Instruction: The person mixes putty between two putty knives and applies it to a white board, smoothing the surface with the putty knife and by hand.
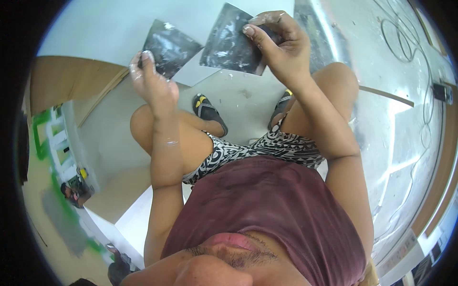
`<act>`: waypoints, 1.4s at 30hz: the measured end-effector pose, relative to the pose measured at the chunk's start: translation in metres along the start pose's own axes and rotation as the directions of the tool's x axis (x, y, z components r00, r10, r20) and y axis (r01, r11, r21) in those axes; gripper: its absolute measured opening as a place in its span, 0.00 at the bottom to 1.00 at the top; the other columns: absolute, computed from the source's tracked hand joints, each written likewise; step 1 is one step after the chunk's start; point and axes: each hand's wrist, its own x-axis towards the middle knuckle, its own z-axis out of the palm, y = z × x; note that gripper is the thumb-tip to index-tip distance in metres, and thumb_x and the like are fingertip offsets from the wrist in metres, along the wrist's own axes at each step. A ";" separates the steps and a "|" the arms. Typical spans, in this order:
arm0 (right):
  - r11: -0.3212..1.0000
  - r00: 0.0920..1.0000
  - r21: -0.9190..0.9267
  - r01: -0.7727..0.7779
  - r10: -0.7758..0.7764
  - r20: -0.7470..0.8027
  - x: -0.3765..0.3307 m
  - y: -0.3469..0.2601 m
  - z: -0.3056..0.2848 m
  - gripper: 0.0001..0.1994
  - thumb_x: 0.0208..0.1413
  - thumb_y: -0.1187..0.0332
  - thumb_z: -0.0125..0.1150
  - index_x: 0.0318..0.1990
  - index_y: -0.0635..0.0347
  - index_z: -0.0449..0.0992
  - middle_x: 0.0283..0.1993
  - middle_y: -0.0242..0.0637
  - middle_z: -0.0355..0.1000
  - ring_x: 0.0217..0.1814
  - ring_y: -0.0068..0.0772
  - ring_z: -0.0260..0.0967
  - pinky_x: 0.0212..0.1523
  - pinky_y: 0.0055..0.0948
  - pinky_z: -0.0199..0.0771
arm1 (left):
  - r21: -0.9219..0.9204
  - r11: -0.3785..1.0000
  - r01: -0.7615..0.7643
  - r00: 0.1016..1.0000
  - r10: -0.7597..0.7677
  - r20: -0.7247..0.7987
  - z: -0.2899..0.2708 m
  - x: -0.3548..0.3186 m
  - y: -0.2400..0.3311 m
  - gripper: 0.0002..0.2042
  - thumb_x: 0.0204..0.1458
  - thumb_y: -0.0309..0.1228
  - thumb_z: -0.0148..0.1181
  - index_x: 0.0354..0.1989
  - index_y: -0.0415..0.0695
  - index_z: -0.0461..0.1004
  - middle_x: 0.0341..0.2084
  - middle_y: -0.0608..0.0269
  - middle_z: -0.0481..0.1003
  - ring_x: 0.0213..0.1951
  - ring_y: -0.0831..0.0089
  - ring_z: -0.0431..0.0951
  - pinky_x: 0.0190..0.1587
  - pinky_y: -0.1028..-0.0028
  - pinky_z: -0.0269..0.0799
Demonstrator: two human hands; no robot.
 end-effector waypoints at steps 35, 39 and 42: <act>0.842 0.777 -0.352 -0.408 0.118 -0.619 -0.042 -0.012 -0.307 0.11 0.53 0.70 0.69 0.42 0.63 0.78 0.29 0.29 0.74 0.29 0.19 0.70 0.28 0.20 0.69 | 0.311 0.947 -0.081 0.987 0.032 0.158 -0.003 0.014 0.000 0.16 0.57 0.31 0.61 0.47 0.31 0.68 0.39 0.54 0.71 0.41 0.66 0.73 0.47 0.67 0.73; 0.731 0.797 -0.450 -0.513 0.210 -0.567 -0.103 0.075 -0.340 0.18 0.56 0.63 0.65 0.53 0.58 0.77 0.35 0.43 0.78 0.35 0.32 0.76 0.38 0.31 0.76 | 0.366 0.927 -0.084 0.987 0.027 0.157 -0.001 0.009 -0.018 0.16 0.58 0.30 0.59 0.48 0.31 0.68 0.42 0.53 0.69 0.45 0.66 0.71 0.49 0.66 0.70; 0.353 0.580 -0.463 -0.813 0.553 -0.598 -0.107 0.093 -0.315 0.20 0.57 0.62 0.62 0.56 0.58 0.75 0.38 0.45 0.78 0.32 0.36 0.77 0.33 0.33 0.76 | 0.492 0.871 -0.014 0.999 -0.003 0.033 -0.005 0.007 -0.022 0.16 0.59 0.31 0.58 0.49 0.32 0.67 0.44 0.51 0.70 0.46 0.64 0.72 0.50 0.64 0.70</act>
